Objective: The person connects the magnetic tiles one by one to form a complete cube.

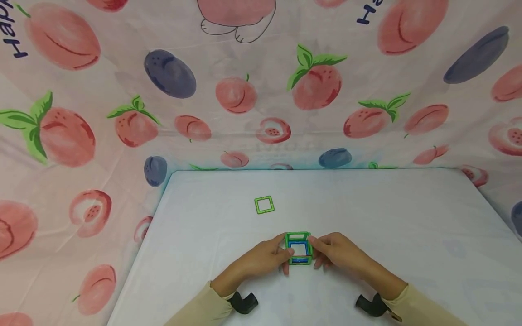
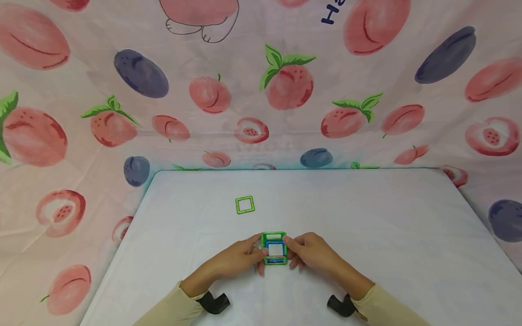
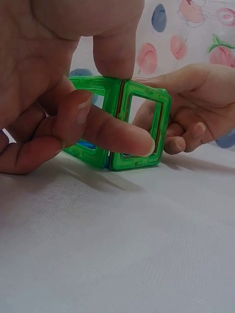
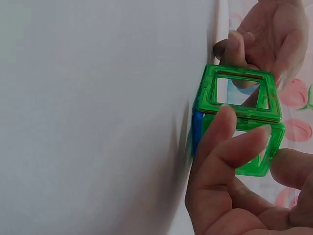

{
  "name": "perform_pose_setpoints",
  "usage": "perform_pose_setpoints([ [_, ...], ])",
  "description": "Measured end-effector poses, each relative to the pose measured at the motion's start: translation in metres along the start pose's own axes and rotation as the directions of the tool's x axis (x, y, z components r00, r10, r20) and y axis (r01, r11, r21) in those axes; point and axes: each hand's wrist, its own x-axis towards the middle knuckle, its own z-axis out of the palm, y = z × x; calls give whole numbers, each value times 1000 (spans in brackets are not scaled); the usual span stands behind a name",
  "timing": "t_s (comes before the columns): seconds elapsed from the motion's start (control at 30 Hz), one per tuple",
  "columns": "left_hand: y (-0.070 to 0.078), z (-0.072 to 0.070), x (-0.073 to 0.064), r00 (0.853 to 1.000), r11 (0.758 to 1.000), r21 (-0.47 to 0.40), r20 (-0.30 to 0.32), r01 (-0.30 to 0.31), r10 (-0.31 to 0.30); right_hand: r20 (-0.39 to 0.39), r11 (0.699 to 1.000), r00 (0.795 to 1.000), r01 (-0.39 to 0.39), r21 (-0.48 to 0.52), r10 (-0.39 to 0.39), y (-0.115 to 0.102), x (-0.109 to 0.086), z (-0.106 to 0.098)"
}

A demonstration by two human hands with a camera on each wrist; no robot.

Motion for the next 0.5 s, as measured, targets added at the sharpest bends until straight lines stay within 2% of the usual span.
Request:
perform_pose_setpoints([
  [0.1,0,0,0,1000,1000,1,-3,8,-8,28,999,999,28,-24,-27,-1,0,-2],
  [0.33,0,0,1,1000,1000,6,-4,10,-10,72,981,991,121,-155,-111,-10,2,-13],
  [0.5,0,-1,2,1000,1000,2,4,0,0,70,978,992,116,-176,-106,-16,3,-14],
])
